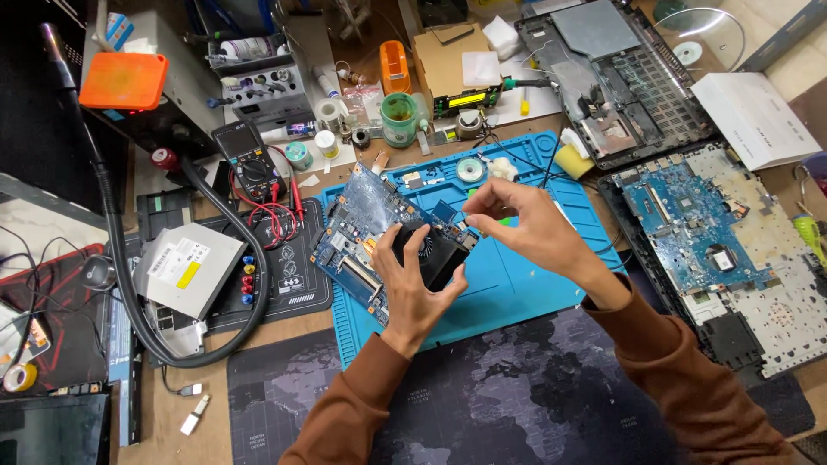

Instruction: Disassembling a laptop by removing the motherboard and detaching the screen assembly

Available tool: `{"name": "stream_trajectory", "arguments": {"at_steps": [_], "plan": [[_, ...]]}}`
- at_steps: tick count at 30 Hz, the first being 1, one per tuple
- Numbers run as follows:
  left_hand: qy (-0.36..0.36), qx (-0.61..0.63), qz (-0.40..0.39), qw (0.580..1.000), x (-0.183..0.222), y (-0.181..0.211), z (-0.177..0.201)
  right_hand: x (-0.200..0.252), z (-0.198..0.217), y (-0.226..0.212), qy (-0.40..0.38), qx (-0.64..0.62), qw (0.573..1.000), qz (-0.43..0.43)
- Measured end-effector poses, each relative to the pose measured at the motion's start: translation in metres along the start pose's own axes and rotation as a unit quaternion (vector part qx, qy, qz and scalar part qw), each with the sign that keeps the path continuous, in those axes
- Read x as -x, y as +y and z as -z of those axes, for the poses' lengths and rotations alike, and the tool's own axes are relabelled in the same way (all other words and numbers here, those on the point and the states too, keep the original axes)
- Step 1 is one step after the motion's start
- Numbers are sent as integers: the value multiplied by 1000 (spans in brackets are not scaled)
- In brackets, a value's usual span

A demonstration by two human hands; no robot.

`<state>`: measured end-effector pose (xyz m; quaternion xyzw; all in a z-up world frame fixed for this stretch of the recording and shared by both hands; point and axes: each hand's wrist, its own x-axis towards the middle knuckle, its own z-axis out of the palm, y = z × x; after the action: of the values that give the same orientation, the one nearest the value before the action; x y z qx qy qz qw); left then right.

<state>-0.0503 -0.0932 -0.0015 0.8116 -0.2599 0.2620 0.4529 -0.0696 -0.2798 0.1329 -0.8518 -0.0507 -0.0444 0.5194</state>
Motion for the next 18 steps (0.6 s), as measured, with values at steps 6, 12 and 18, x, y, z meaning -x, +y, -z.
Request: {"name": "stream_trajectory", "arguments": {"at_steps": [6, 12, 18], "plan": [[14, -8, -9, 1000, 3, -2, -4, -5, 3, 0, -31, 25, 999, -18], [13, -19, -19, 1000, 9, -4, -8, -15, 6, -2, -73, 42, 996, -35], [18, -22, -31, 999, 11, -6, -10, -14, 10, -10, -98, 63, 993, -26]]}}
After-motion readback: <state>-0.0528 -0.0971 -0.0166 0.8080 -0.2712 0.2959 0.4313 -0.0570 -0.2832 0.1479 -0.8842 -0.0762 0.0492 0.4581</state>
